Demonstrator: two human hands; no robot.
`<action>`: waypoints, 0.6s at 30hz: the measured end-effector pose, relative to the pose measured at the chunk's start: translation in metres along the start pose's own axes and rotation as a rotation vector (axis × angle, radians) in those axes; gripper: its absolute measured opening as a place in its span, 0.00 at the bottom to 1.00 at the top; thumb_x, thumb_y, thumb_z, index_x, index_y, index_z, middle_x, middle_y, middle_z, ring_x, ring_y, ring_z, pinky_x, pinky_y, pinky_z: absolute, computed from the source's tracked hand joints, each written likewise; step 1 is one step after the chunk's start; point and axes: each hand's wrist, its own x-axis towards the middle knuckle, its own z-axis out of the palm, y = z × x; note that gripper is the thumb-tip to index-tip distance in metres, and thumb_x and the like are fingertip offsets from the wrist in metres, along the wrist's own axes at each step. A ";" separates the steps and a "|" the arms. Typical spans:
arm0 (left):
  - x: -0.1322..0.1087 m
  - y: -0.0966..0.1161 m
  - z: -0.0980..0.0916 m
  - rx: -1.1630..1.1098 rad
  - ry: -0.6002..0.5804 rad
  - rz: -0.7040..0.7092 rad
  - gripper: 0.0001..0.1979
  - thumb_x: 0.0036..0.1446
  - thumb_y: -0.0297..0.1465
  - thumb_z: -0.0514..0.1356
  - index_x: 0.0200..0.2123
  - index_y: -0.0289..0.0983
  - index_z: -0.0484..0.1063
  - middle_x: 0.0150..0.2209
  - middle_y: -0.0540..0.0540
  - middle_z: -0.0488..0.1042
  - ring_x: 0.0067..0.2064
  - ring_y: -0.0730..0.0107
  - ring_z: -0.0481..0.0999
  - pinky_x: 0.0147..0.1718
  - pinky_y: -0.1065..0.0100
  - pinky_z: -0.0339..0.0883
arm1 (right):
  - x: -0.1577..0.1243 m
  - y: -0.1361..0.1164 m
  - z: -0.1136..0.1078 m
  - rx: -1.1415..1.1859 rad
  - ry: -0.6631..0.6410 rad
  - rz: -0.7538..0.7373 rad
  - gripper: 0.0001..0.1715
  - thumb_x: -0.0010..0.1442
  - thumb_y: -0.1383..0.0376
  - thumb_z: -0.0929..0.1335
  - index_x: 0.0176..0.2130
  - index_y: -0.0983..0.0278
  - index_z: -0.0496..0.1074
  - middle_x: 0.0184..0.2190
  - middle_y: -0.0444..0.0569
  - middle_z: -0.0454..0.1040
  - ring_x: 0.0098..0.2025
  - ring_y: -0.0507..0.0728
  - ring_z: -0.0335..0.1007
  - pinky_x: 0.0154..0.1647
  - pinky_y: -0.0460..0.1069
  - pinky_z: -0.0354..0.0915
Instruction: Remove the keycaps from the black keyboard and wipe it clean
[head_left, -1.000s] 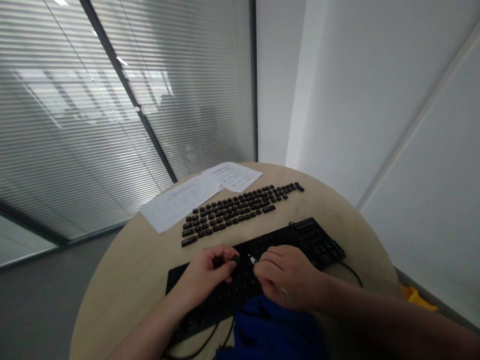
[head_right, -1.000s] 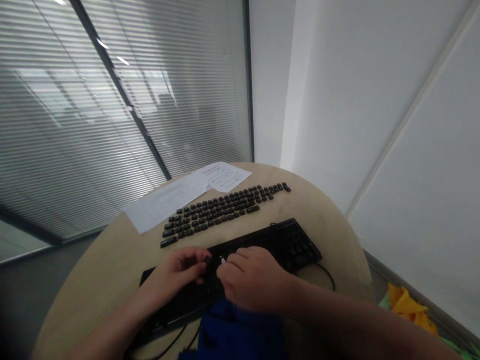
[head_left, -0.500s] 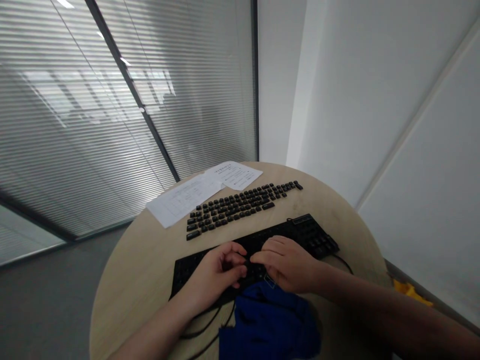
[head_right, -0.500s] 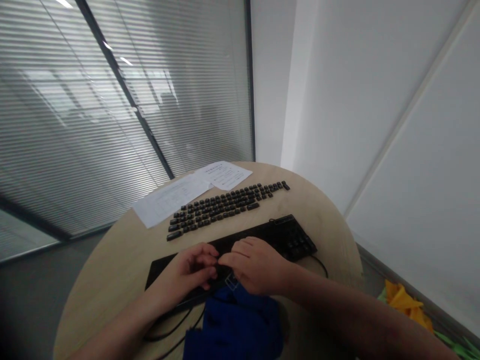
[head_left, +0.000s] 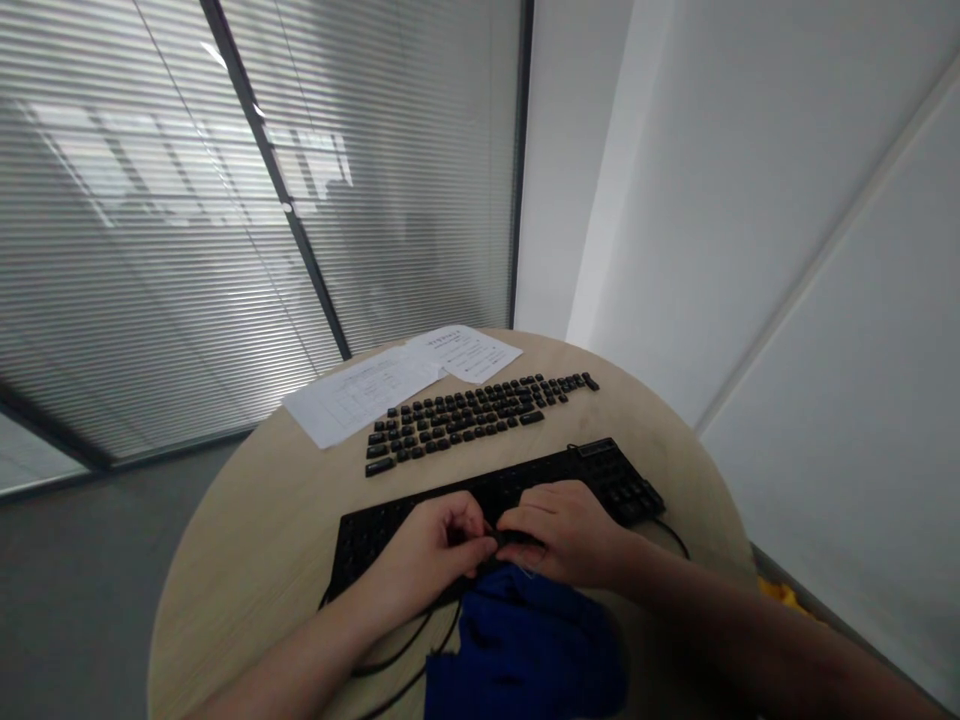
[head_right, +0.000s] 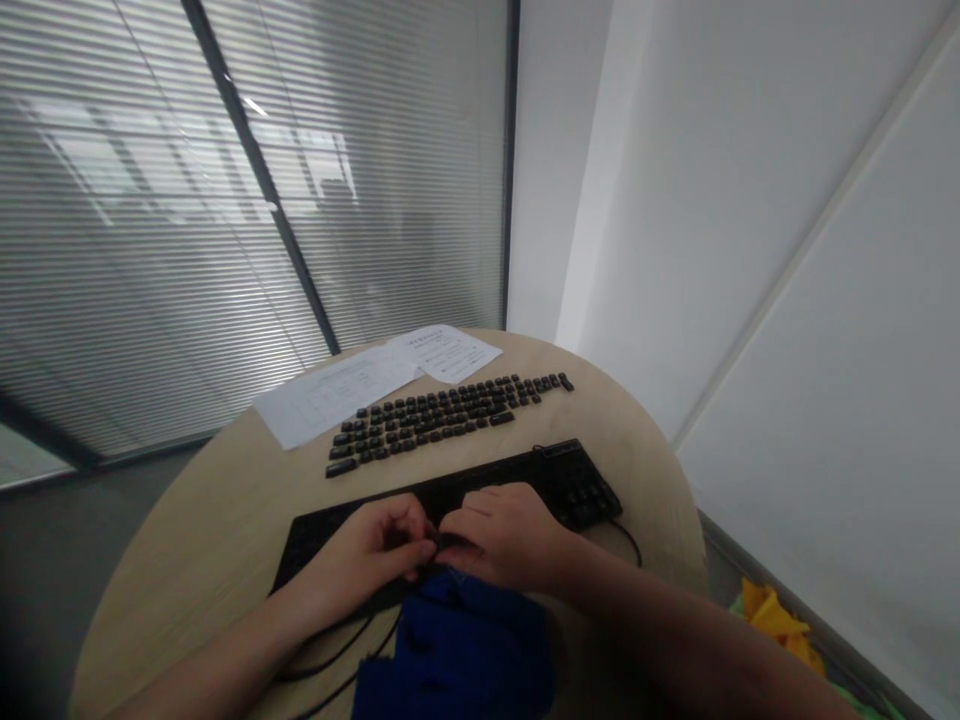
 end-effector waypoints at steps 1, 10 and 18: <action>0.000 0.000 0.000 0.024 0.006 0.013 0.10 0.53 0.37 0.64 0.31 0.38 0.69 0.27 0.52 0.74 0.27 0.71 0.73 0.29 0.70 0.63 | 0.000 0.000 0.001 -0.003 -0.014 0.002 0.12 0.68 0.56 0.69 0.39 0.61 0.76 0.28 0.44 0.76 0.29 0.54 0.71 0.28 0.49 0.57; -0.002 0.008 -0.040 0.549 0.288 0.263 0.11 0.64 0.37 0.56 0.36 0.40 0.77 0.34 0.47 0.79 0.36 0.63 0.76 0.37 0.64 0.66 | -0.005 0.074 -0.033 -0.108 -0.174 0.613 0.13 0.65 0.55 0.71 0.44 0.60 0.80 0.32 0.48 0.80 0.33 0.57 0.73 0.35 0.50 0.61; 0.009 -0.003 -0.061 0.635 0.279 0.220 0.14 0.65 0.37 0.54 0.34 0.39 0.77 0.31 0.48 0.79 0.34 0.63 0.77 0.35 0.64 0.63 | 0.001 0.193 -0.028 -0.112 -0.374 0.753 0.13 0.61 0.59 0.73 0.42 0.65 0.83 0.33 0.50 0.81 0.34 0.57 0.74 0.35 0.49 0.62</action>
